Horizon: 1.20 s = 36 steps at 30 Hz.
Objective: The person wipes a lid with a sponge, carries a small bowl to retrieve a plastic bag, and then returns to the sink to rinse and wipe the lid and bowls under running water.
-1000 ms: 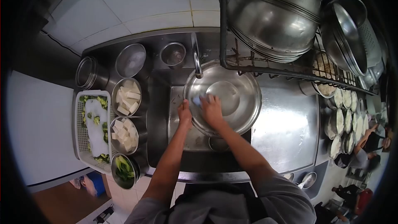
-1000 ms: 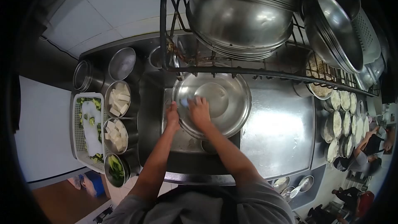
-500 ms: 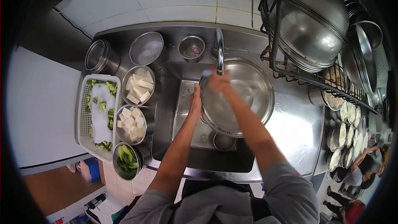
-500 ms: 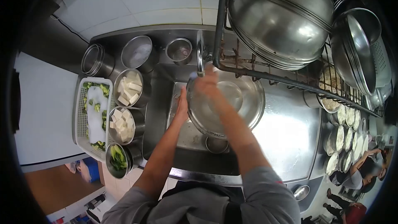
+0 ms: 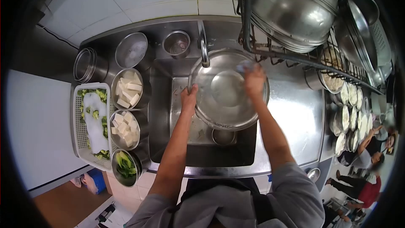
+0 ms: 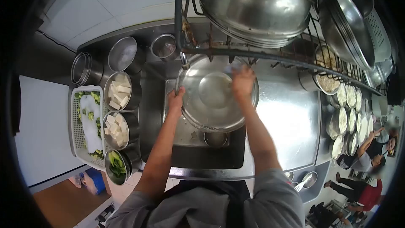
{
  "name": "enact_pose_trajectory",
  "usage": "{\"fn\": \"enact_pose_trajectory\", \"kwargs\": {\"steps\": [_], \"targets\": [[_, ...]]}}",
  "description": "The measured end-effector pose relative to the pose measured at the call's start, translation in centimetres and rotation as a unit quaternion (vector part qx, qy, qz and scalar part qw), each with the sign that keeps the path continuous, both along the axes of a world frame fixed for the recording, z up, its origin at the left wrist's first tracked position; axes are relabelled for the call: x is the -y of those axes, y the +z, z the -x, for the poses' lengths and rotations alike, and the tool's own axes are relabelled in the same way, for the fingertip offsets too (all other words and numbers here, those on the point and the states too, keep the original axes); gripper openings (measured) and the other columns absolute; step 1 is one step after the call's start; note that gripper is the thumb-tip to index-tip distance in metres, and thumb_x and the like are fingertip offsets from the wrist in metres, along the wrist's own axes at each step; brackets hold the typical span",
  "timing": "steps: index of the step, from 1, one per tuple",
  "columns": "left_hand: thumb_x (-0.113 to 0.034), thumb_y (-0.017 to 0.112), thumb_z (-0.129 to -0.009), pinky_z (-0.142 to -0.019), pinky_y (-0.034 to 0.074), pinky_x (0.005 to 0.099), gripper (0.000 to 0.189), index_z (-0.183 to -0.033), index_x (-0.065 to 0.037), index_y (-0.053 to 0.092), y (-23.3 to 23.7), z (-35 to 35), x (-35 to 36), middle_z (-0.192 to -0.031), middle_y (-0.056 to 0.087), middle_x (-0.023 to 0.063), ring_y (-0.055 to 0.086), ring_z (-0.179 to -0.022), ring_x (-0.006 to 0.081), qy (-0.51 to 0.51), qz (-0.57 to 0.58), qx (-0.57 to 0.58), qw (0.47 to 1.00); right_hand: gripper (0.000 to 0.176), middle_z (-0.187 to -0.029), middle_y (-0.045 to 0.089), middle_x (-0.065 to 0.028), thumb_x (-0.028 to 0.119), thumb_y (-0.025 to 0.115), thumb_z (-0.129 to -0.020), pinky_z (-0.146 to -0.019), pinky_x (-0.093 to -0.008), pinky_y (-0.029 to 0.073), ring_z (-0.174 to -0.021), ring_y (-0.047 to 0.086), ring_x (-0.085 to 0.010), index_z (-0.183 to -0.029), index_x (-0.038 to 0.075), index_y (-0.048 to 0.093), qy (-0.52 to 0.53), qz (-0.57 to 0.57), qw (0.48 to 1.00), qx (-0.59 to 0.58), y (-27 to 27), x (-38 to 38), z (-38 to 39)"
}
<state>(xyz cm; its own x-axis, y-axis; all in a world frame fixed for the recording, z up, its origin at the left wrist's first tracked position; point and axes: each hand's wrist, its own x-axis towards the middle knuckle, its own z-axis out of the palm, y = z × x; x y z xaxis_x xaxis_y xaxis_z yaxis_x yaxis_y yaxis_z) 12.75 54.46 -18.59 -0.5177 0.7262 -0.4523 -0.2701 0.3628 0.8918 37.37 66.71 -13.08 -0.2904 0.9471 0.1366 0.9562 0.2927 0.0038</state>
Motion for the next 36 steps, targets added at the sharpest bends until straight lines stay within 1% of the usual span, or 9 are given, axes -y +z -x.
{"fn": "enact_pose_trajectory", "kwargs": {"steps": [5,8,11,15,19,22,26,33,36], "targets": [[-0.034,0.068,-0.093,-0.072,0.044,0.0342,0.034,-0.098,-0.001,0.064,-0.8,0.8,-0.7,-0.085,0.061,0.0035,0.052,-0.078,0.0135,0.016,-0.006,0.045,0.999,0.039,-0.12,0.054,-0.0164,0.016,0.057,-0.083,-0.098,-0.0532,0.037,-0.117,0.046,-0.0362,-0.121,0.017,0.066,-0.08,-0.07,0.993,-0.051,-4.4,2.8,0.3],[-0.034,0.069,-0.092,-0.068,0.044,0.0332,0.033,-0.097,-0.002,0.065,-2.3,0.9,-0.3,-0.082,0.061,0.0022,0.05,-0.075,0.0115,0.023,-0.001,-0.008,1.0,0.036,-0.123,0.053,-0.018,0.021,0.059,-0.081,-0.095,-0.0559,0.039,-0.118,0.048,-0.0387,-0.115,0.015,0.067,0.084,0.025,0.987,-0.137,-4.3,8.8,9.8],[-0.036,0.071,-0.091,-0.07,0.049,0.0341,0.039,-0.107,-0.001,0.064,-2.7,2.4,0.0,-0.093,0.065,0.0052,0.059,-0.081,0.0153,-0.039,0.013,-0.017,0.999,0.028,-0.12,0.056,-0.0159,0.024,0.064,-0.075,-0.094,-0.054,0.041,-0.112,0.053,-0.0366,-0.101,0.015,0.071,0.161,0.109,0.956,-0.22,0.3,17.1,6.3],[-0.032,0.071,-0.091,-0.064,0.043,0.0319,0.031,-0.092,-0.002,0.067,-1.3,1.4,-0.1,-0.077,0.06,-0.0006,0.049,-0.07,0.0099,-0.004,0.009,-0.039,0.999,0.024,-0.1,0.061,-0.016,0.016,0.06,-0.076,-0.078,-0.0504,0.045,-0.094,0.058,-0.0336,-0.097,0.009,0.069,-0.006,0.016,1.0,0.0,0.1,8.8,-8.3],[-0.034,0.071,-0.091,-0.071,0.049,0.0341,0.037,-0.108,-0.001,0.065,-0.5,1.2,-0.3,-0.091,0.065,0.0053,0.058,-0.081,0.0151,-0.01,0.023,-0.054,0.998,0.021,-0.098,0.061,-0.0168,0.015,0.058,-0.079,-0.079,-0.0479,0.047,-0.092,0.059,-0.0369,-0.094,0.004,0.068,0.012,-0.04,0.997,-0.068,1.0,5.6,-8.6],[-0.034,0.071,-0.091,-0.073,0.05,0.0349,0.037,-0.11,-0.002,0.064,-1.2,1.7,0.0,-0.093,0.066,0.0059,0.059,-0.082,0.0159,-0.013,0.036,-0.054,0.998,0.023,-0.102,0.064,-0.0162,0.021,0.058,-0.081,-0.081,-0.0502,0.046,-0.095,0.061,-0.0338,-0.094,0.005,0.068,-0.072,0.193,0.978,-0.009,3.4,12.8,-7.7],[-0.035,0.073,-0.09,-0.071,0.048,0.0333,0.037,-0.104,-0.002,0.067,-0.8,1.0,0.1,-0.09,0.065,0.0044,0.056,-0.08,0.0139,-0.009,0.026,-0.016,0.999,0.025,-0.115,0.063,-0.0155,0.021,0.06,-0.08,-0.091,-0.0497,0.042,-0.111,0.058,-0.0324,-0.098,0.008,0.072,0.083,0.247,0.965,-0.018,3.9,21.3,0.0],[-0.034,0.072,-0.09,-0.073,0.047,0.0315,0.034,-0.103,-0.003,0.068,-0.8,0.7,0.8,-0.09,0.065,0.0032,0.056,-0.079,0.0129,0.01,0.002,0.016,1.0,0.02,-0.106,0.065,-0.0103,0.02,0.065,-0.076,-0.085,-0.0494,0.044,-0.101,0.059,-0.0309,-0.092,0.012,0.073,0.015,0.165,0.985,0.042,5.2,9.2,-10.3],[-0.032,0.072,-0.09,-0.074,0.047,0.0316,0.032,-0.102,-0.003,0.068,0.1,0.2,0.8,-0.09,0.064,0.0026,0.056,-0.08,0.0129,0.012,0.022,-0.044,0.999,0.018,-0.109,0.063,-0.0103,0.017,0.066,-0.076,-0.084,-0.0476,0.045,-0.102,0.059,-0.0302,-0.092,0.013,0.073,0.086,0.221,0.965,0.108,3.9,13.2,-7.5]]}}
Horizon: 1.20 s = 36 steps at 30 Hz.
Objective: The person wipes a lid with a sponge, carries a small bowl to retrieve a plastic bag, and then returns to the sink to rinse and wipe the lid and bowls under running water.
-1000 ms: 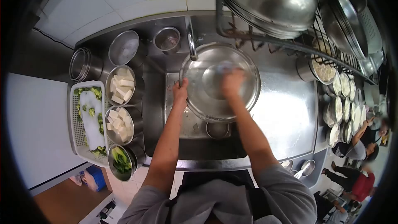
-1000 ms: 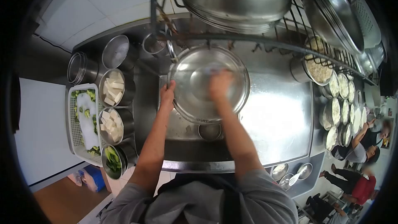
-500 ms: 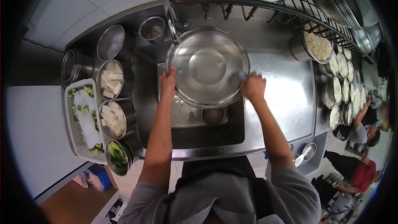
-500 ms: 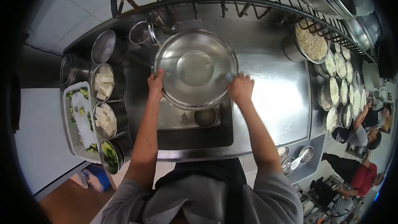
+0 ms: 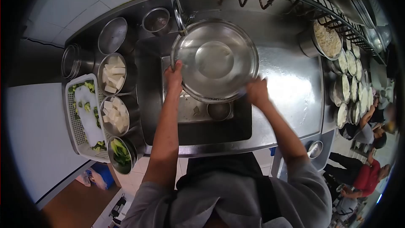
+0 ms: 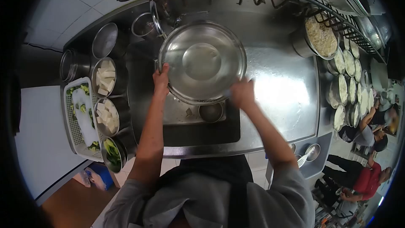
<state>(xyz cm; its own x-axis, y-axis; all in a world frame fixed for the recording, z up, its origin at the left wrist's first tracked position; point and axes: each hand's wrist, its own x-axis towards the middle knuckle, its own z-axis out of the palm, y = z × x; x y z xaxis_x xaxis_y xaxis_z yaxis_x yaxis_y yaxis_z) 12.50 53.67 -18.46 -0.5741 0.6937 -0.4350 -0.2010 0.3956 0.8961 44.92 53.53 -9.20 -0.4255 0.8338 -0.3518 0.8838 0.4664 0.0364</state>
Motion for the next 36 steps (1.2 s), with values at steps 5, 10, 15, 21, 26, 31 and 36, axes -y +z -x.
{"fn": "enact_pose_trajectory", "kwargs": {"steps": [5,10,15,21,26,31,36], "targets": [[-0.03,0.071,-0.091,-0.071,0.046,0.0315,0.03,-0.099,-0.002,0.068,0.2,-0.8,0.5,-0.086,0.063,0.002,0.054,-0.079,0.0124,0.03,-0.024,0.036,0.999,0.021,-0.115,0.061,-0.0135,0.012,0.062,-0.076,-0.09,-0.0476,0.043,-0.112,0.056,-0.0319,-0.094,0.013,0.072,0.021,0.11,0.977,-0.18,-2.0,6.2,13.6],[-0.03,0.071,-0.091,-0.071,0.046,0.0328,0.03,-0.101,-0.002,0.067,-0.1,-0.2,0.2,-0.085,0.064,0.0029,0.054,-0.077,0.0127,-0.005,0.001,-0.007,1.0,0.025,-0.11,0.063,-0.0093,0.01,0.062,-0.074,-0.087,-0.0466,0.044,-0.107,0.058,-0.0311,-0.097,0.016,0.072,0.045,0.033,0.992,-0.112,-1.4,5.7,8.8],[-0.033,0.072,-0.09,-0.072,0.046,0.0336,0.033,-0.098,-0.001,0.067,0.7,-0.7,0.1,-0.086,0.063,0.0036,0.054,-0.079,0.0134,0.017,0.002,0.009,1.0,0.028,-0.113,0.061,-0.0079,0.017,0.062,-0.079,-0.084,-0.0462,0.046,-0.106,0.058,-0.032,-0.104,0.021,0.072,0.02,0.038,0.999,-0.015,0.8,2.7,1.5],[-0.038,0.072,-0.089,-0.072,0.046,0.0337,0.038,-0.097,-0.001,0.067,-0.5,0.0,-0.8,-0.086,0.063,0.0039,0.055,-0.081,0.0133,-0.01,0.024,-0.028,0.999,0.021,-0.108,0.061,-0.0106,0.015,0.059,-0.08,-0.092,-0.0506,0.043,-0.107,0.054,-0.0329,-0.097,0.013,0.071,0.025,0.057,0.985,-0.159,-0.8,6.2,11.3],[-0.037,0.073,-0.088,-0.071,0.046,0.0332,0.036,-0.097,-0.002,0.068,-0.2,0.7,-0.4,-0.085,0.063,0.0026,0.054,-0.079,0.0122,-0.047,0.012,0.007,0.999,0.02,-0.104,0.061,-0.0099,0.012,0.06,-0.08,-0.078,-0.0498,0.046,-0.096,0.059,-0.0327,-0.096,0.015,0.072,-0.025,-0.017,0.998,-0.063,-1.6,-0.5,-2.4],[-0.036,0.074,-0.087,-0.07,0.046,0.0328,0.036,-0.096,-0.001,0.068,0.1,1.1,-0.7,-0.086,0.063,0.0022,0.054,-0.079,0.0122,-0.049,0.032,-0.021,0.998,0.026,-0.113,0.065,-0.0094,0.021,0.064,-0.08,-0.09,-0.051,0.046,-0.113,0.057,-0.0318,-0.105,0.016,0.07,-0.053,-0.284,0.953,-0.093,-7.4,-18.2,-1.8],[-0.034,0.071,-0.091,-0.072,0.046,0.0333,0.035,-0.101,-0.001,0.068,0.0,0.0,-0.1,-0.095,0.065,0.0062,0.055,-0.084,0.0143,-0.029,0.018,-0.056,0.998,0.016,-0.101,0.068,-0.0102,0.018,0.058,-0.083,-0.083,-0.0479,0.051,-0.099,0.064,-0.0319,-0.091,0.016,0.072,-0.085,-0.208,0.937,-0.266,-13.0,-26.5,14.0]]}}
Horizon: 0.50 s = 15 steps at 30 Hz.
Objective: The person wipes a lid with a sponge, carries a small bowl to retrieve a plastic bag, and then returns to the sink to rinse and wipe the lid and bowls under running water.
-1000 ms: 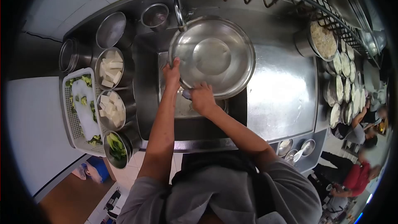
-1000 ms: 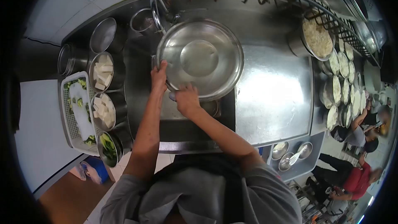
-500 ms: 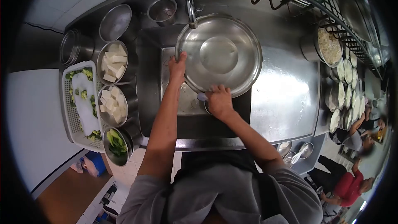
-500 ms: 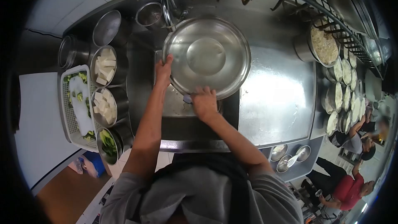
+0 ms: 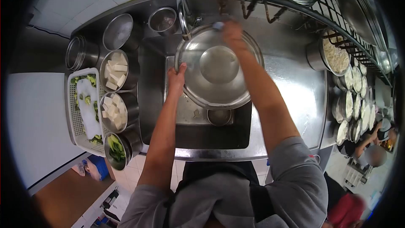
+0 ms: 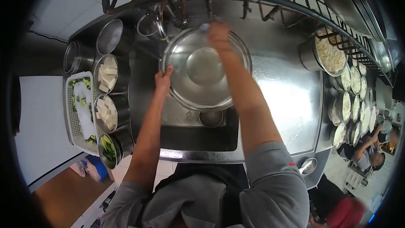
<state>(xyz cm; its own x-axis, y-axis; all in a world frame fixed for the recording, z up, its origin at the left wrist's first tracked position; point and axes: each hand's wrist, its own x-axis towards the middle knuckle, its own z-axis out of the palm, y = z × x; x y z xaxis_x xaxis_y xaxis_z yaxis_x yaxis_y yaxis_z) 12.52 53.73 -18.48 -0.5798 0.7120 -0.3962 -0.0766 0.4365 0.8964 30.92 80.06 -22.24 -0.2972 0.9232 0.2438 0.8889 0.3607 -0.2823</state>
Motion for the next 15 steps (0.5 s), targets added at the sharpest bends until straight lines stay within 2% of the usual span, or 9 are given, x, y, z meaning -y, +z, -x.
{"fn": "enact_pose_trajectory", "kwargs": {"steps": [2,4,6,9,10,11,13,14,15], "targets": [[-0.042,0.066,-0.093,-0.079,0.049,0.0346,0.046,-0.113,-0.001,0.064,0.0,-0.1,0.3,-0.102,0.066,0.0083,0.059,-0.089,0.0178,0.001,-0.006,0.051,0.999,0.021,-0.115,0.063,-0.014,0.016,0.056,-0.084,-0.087,-0.0496,0.049,-0.109,0.06,-0.0343,-0.098,0.013,0.071,0.027,0.024,0.999,0.035,6.0,5.8,5.3],[-0.05,0.058,-0.095,-0.084,0.05,0.0363,0.055,-0.122,-0.002,0.06,-0.1,-0.5,0.6,-0.11,0.065,0.0106,0.061,-0.095,0.0205,0.027,-0.005,0.099,0.995,0.029,-0.126,0.056,-0.0167,0.015,0.057,-0.084,-0.092,-0.0501,0.047,-0.116,0.055,-0.0374,-0.111,0.01,0.067,0.072,0.058,0.996,0.014,7.3,11.3,7.6],[-0.057,0.046,-0.098,-0.088,0.049,0.0386,0.063,-0.127,-0.002,0.057,-0.4,-0.8,0.3,-0.12,0.061,0.0129,0.061,-0.101,0.0226,0.085,-0.003,0.143,0.986,0.038,-0.126,0.055,-0.0167,0.018,0.06,-0.086,-0.094,-0.0512,0.044,-0.11,0.055,-0.0384,-0.123,0.011,0.06,0.11,0.138,0.984,-0.014,8.1,17.8,7.6],[-0.068,0.033,-0.096,-0.1,0.046,0.0437,0.077,-0.133,-0.004,0.052,2.6,-0.1,0.7,-0.127,0.059,0.0144,0.058,-0.115,0.0278,0.091,-0.048,0.364,0.926,0.037,-0.117,0.058,-0.016,0.019,0.058,-0.088,-0.092,-0.0498,0.044,-0.108,0.055,-0.0356,-0.123,0.009,0.061,0.171,0.084,0.98,-0.053,7.7,26.0,3.1],[-0.07,0.03,-0.096,-0.106,0.041,0.0463,0.079,-0.135,-0.004,0.05,5.0,-0.3,0.9,-0.132,0.056,0.0147,0.053,-0.123,0.0295,0.083,-0.049,0.364,0.926,0.035,-0.115,0.058,-0.0161,0.018,0.058,-0.087,-0.091,-0.0497,0.045,-0.107,0.055,-0.0356,-0.121,0.009,0.062,0.195,0.093,0.976,-0.02,7.7,27.0,0.9],[-0.07,0.03,-0.096,-0.106,0.041,0.0463,0.08,-0.136,-0.003,0.049,4.6,0.0,0.9,-0.133,0.055,0.0148,0.052,-0.124,0.0295,0.082,-0.049,0.374,0.922,0.034,-0.112,0.059,-0.0163,0.017,0.059,-0.087,-0.09,-0.0496,0.046,-0.105,0.055,-0.0356,-0.12,0.009,0.064,0.219,0.103,0.97,0.011,7.5,27.1,-1.3],[-0.07,0.03,-0.096,-0.107,0.041,0.0462,0.081,-0.137,-0.003,0.047,2.1,0.6,1.6,-0.136,0.054,0.015,0.05,-0.126,0.0295,0.086,-0.049,0.397,0.913,0.034,-0.112,0.059,-0.0161,0.013,0.064,-0.083,-0.087,-0.0497,0.047,-0.104,0.056,-0.0374,-0.116,0.009,0.065,0.148,0.067,0.979,0.126,5.2,23.8,-5.6],[-0.066,0.034,-0.097,-0.107,0.042,0.0452,0.077,-0.141,-0.004,0.043,0.5,1.0,2.0,-0.14,0.051,0.0136,0.049,-0.128,0.0277,0.045,-0.096,0.462,0.88,0.035,-0.111,0.06,-0.0172,0.011,0.065,-0.081,-0.087,-0.0495,0.048,-0.102,0.057,-0.0387,-0.116,0.009,0.065,0.098,0.09,0.988,0.076,6.9,21.8,-6.4],[-0.064,0.037,-0.097,-0.106,0.043,0.0445,0.074,-0.139,-0.003,0.046,-0.1,1.2,2.0,-0.137,0.053,0.0129,0.051,-0.126,0.0272,0.029,-0.092,0.431,0.897,0.036,-0.109,0.062,-0.0183,0.008,0.066,-0.08,-0.086,-0.0492,0.048,-0.1,0.058,-0.04,-0.115,0.009,0.065,0.046,0.111,0.992,0.025,9.5,20.0,-6.3]]}}
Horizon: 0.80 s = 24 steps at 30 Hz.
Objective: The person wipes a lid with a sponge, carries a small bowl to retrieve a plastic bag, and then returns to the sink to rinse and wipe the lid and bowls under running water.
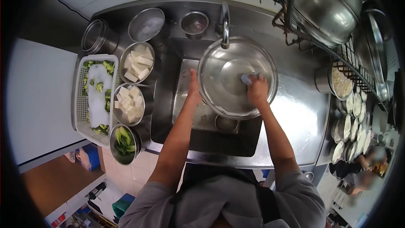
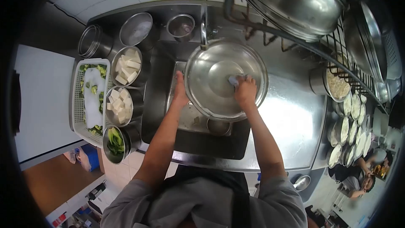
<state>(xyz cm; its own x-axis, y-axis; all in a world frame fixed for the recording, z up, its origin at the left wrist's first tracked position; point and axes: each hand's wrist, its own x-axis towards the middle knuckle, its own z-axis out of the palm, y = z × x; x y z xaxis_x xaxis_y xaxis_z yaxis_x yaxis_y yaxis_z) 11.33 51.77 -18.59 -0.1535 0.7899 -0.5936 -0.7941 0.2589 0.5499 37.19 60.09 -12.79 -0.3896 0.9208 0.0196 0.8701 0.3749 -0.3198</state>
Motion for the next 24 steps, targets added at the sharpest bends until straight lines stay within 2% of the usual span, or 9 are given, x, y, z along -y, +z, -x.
{"fn": "enact_pose_trajectory", "kwargs": {"steps": [2,5,7,10,13,15,16,21,24], "targets": [[-0.059,0.043,-0.098,-0.104,0.044,0.0432,0.068,-0.134,-0.002,0.05,-0.7,-0.3,0.2,-0.132,0.057,0.0117,0.055,-0.121,0.0261,-0.026,0.004,-0.072,0.997,0.036,-0.106,0.064,-0.0206,0.007,0.066,-0.079,-0.087,-0.048,0.048,-0.098,0.059,-0.0415,-0.115,0.008,0.065,0.107,-0.028,0.984,-0.142,1.9,-1.6,3.7],[-0.047,0.051,-0.1,-0.099,0.047,0.0393,0.054,-0.129,-0.002,0.054,-2.1,-0.5,1.0,-0.122,0.062,0.0087,0.059,-0.111,0.0224,0.02,0.024,-0.011,0.999,0.036,-0.107,0.065,-0.0241,0.014,0.064,-0.083,-0.089,-0.0467,0.047,-0.098,0.061,-0.0407,-0.117,0.002,0.064,0.171,-0.045,0.949,-0.261,6.1,-2.3,13.4],[-0.04,0.052,-0.101,-0.095,0.048,0.0371,0.046,-0.127,-0.002,0.056,-2.2,-1.0,1.3,-0.118,0.063,0.0072,0.06,-0.106,0.0195,0.023,0.003,-0.085,0.996,0.039,-0.104,0.068,-0.0212,0.021,0.067,-0.084,-0.089,-0.0442,0.048,-0.095,0.063,-0.0383,-0.119,0.003,0.064,0.126,-0.08,0.936,-0.319,8.2,-3.4,19.5],[-0.035,0.054,-0.101,-0.083,0.046,0.0306,0.034,-0.112,-0.003,0.06,-1.1,-1.5,2.3,-0.102,0.063,0.0019,0.056,-0.093,0.0122,0.04,-0.044,-0.137,0.989,0.042,-0.104,0.068,-0.0201,0.026,0.068,-0.085,-0.089,-0.0412,0.05,-0.097,0.065,-0.0352,-0.12,0.003,0.064,0.006,0.095,0.897,-0.432,8.9,-6.6,24.3],[-0.034,0.056,-0.101,-0.073,0.043,0.0249,0.03,-0.097,-0.005,0.064,0.5,-1.2,5.5,-0.087,0.061,-0.0029,0.052,-0.081,0.0059,0.066,-0.064,-0.19,0.978,0.04,-0.107,0.066,-0.022,0.025,0.065,-0.086,-0.086,-0.0419,0.05,-0.1,0.064,-0.0342,-0.118,0.001,0.061,0.029,0.042,0.91,-0.411,2.9,-10.1,20.5],[-0.034,0.057,-0.101,-0.072,0.043,0.0243,0.031,-0.094,-0.005,0.065,0.9,-0.1,9.0,-0.084,0.06,-0.003,0.051,-0.078,0.0053,0.093,-0.036,-0.268,0.958,0.032,-0.107,0.063,-0.025,0.018,0.062,-0.085,-0.084,-0.0468,0.05,-0.1,0.061,-0.0382,-0.111,-0.001,0.06,0.015,-0.045,0.959,-0.279,3.2,-11.0,15.9],[-0.033,0.057,-0.101,-0.071,0.043,0.0238,0.03,-0.093,-0.005,0.065,1.7,0.6,10.8,-0.084,0.061,-0.0031,0.051,-0.077,0.0049,0.102,-0.041,-0.267,0.958,0.029,-0.108,0.063,-0.0266,0.014,0.063,-0.083,-0.083,-0.0488,0.049,-0.102,0.06,-0.0401,-0.109,0.0,0.06,-0.003,-0.088,0.991,-0.102,5.4,-11.1,14.1],[-0.028,0.057,-0.101,-0.061,0.037,0.0233,0.031,-0.079,-0.006,0.059,4.2,4.2,15.4,-0.072,0.052,-0.0063,0.042,-0.067,0.0034,0.101,-0.012,-0.302,0.948,0.023,-0.099,0.066,-0.0248,0.007,0.064,-0.075,-0.087,-0.0503,0.049,-0.096,0.061,-0.0449,-0.097,0.001,0.064,0.095,-0.089,0.987,-0.098,4.7,-13.4,13.2],[-0.032,0.057,-0.1,-0.055,0.031,0.0251,0.038,-0.071,-0.009,0.048,3.7,5.0,14.9,-0.068,0.039,-0.0086,0.034,-0.064,0.0035,0.038,-0.005,-0.434,0.9,0.022,-0.097,0.065,-0.0242,0.015,0.063,-0.082,-0.082,-0.049,0.051,-0.095,0.062,-0.0434,-0.099,0.0,0.065,0.134,-0.155,0.972,-0.115,3.9,-13.4,12.9]]}}
